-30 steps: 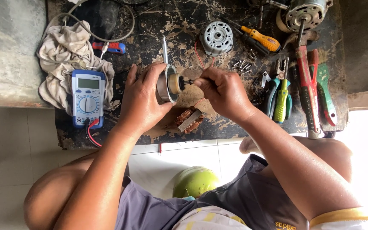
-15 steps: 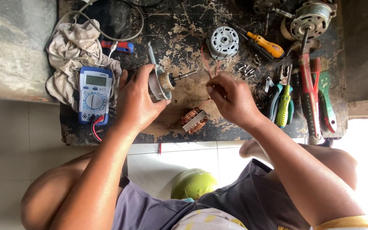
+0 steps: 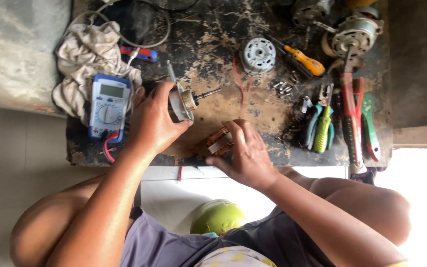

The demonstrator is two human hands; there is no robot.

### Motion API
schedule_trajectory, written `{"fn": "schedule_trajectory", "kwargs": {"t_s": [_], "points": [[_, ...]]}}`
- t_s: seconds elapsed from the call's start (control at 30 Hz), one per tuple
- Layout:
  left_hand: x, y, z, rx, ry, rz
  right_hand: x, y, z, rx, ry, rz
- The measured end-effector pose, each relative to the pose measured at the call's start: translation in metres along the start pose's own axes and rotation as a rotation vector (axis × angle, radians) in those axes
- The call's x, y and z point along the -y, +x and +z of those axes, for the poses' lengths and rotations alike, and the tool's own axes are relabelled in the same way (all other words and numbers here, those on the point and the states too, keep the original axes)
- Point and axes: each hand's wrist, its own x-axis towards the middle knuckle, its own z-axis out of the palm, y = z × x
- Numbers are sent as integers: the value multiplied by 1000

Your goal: Cleaning motor components with a brush and reassembling the rotor into the stator housing on a repair bench.

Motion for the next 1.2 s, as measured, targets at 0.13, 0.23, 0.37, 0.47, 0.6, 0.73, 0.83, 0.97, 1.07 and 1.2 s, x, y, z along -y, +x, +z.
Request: {"fn": "schedule_trajectory", "kwargs": {"t_s": [0.13,0.23,0.37,0.47,0.6,0.73,0.83,0.97,1.07,1.2], "points": [[0,2,5,41,-12,-5,-14,6,5,-26,-44,11],[1,2,6,57,-4,-20,-28,17,-1,-26,-59,-12],[3,2,2,64,-12,-25,-37,41,-37,-135,183,168],[4,0,0,70,-21,-28,-43,46,-65,-180,388,282],[-5,-4,-11,94,-51,15,-87,39,-68,-190,650,228],[-10,-3,-11,133,-77,34,-70,37,-71,-105,661,189],[-9,-3,-7,148,-85,68,-61,34,-65,-66,762,188],[-16,-3,-10,195,-70,124,-42,37,-65,-11,752,160],[-16,-2,-8,237,-60,146,-44,35,-61,9,696,171],[-13,-6,-2,280,-53,157,-51,33,-51,49,640,163]]}}
